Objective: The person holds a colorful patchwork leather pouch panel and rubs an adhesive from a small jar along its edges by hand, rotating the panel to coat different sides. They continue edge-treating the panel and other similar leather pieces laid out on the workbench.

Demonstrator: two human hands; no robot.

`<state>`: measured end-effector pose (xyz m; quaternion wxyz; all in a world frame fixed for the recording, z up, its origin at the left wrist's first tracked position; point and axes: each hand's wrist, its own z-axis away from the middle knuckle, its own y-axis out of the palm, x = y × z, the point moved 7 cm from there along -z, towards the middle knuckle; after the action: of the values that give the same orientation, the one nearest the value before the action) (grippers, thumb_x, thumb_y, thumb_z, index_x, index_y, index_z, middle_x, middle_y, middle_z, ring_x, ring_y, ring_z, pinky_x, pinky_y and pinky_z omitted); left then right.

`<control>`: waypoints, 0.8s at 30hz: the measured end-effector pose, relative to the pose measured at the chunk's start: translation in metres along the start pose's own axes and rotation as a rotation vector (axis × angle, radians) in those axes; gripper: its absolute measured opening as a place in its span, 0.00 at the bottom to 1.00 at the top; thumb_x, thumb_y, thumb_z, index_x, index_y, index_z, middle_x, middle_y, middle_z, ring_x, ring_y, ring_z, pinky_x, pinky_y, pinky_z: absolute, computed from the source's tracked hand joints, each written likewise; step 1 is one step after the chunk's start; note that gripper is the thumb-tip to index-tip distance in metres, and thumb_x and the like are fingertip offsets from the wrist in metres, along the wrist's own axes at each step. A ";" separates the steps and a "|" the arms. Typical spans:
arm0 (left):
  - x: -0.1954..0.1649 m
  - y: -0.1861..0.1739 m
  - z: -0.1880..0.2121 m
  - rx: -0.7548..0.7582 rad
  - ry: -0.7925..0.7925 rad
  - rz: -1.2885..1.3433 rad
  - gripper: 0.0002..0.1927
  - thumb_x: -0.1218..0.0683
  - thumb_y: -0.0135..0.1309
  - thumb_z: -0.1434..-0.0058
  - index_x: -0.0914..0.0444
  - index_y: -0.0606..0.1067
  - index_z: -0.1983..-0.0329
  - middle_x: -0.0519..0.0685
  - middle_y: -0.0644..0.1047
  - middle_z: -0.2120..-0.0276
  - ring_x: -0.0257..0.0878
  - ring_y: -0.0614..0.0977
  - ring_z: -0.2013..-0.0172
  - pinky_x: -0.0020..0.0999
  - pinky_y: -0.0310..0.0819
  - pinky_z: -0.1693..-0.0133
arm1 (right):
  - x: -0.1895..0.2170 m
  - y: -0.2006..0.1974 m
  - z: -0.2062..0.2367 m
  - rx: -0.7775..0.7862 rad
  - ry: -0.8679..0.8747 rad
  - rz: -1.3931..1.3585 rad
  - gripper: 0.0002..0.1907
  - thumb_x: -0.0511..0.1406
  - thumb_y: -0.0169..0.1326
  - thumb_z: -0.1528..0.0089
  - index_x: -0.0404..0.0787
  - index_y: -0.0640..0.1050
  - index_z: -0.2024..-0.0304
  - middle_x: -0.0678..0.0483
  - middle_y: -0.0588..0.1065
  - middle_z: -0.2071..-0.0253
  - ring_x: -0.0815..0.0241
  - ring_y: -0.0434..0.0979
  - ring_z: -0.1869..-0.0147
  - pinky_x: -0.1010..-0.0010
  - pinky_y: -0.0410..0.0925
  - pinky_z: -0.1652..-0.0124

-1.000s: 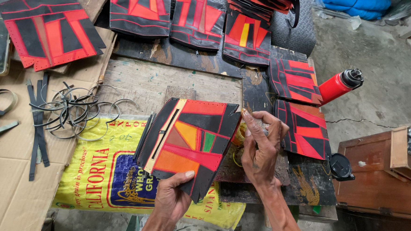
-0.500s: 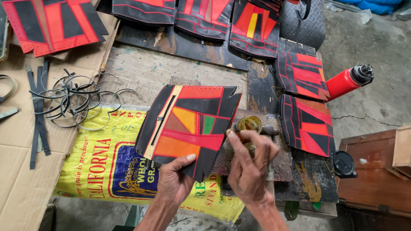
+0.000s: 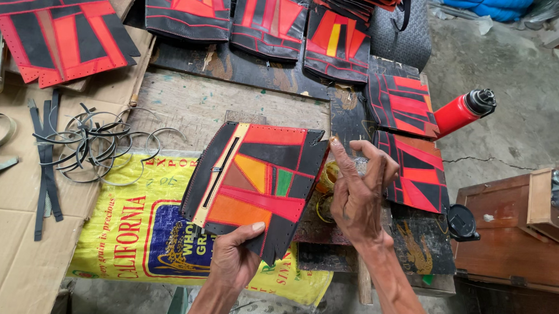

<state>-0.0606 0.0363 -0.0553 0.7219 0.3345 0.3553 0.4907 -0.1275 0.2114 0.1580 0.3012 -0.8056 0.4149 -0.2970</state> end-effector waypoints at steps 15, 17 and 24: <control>-0.015 0.034 -0.003 0.080 0.116 0.026 0.21 0.71 0.52 0.43 0.77 0.69 0.45 0.63 0.79 0.55 0.55 0.84 0.55 0.51 0.83 0.51 | 0.044 0.007 0.058 0.098 -0.045 -0.230 0.31 0.24 0.48 0.42 0.43 0.73 0.35 0.50 0.74 0.48 0.54 0.68 0.44 0.59 0.56 0.44; -0.018 0.032 -0.007 0.074 0.108 0.007 0.21 0.70 0.52 0.44 0.75 0.69 0.45 0.63 0.79 0.56 0.55 0.84 0.57 0.53 0.84 0.55 | 0.030 -0.007 0.054 0.068 0.015 -0.524 0.23 0.24 0.50 0.38 0.53 0.80 0.47 0.53 0.74 0.50 0.57 0.69 0.44 0.63 0.61 0.42; -0.026 0.029 -0.005 0.179 0.108 0.019 0.22 0.69 0.52 0.37 0.75 0.67 0.39 0.63 0.78 0.53 0.55 0.84 0.56 0.51 0.86 0.57 | -0.070 0.009 0.014 0.356 0.142 -0.046 0.26 0.20 0.51 0.53 0.48 0.87 0.60 0.49 0.70 0.42 0.48 0.61 0.38 0.54 0.57 0.46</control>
<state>-0.0851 0.0210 -0.0288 0.6642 0.3741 0.4330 0.4811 -0.1556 0.2694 0.1265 0.4019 -0.7261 0.3573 -0.4285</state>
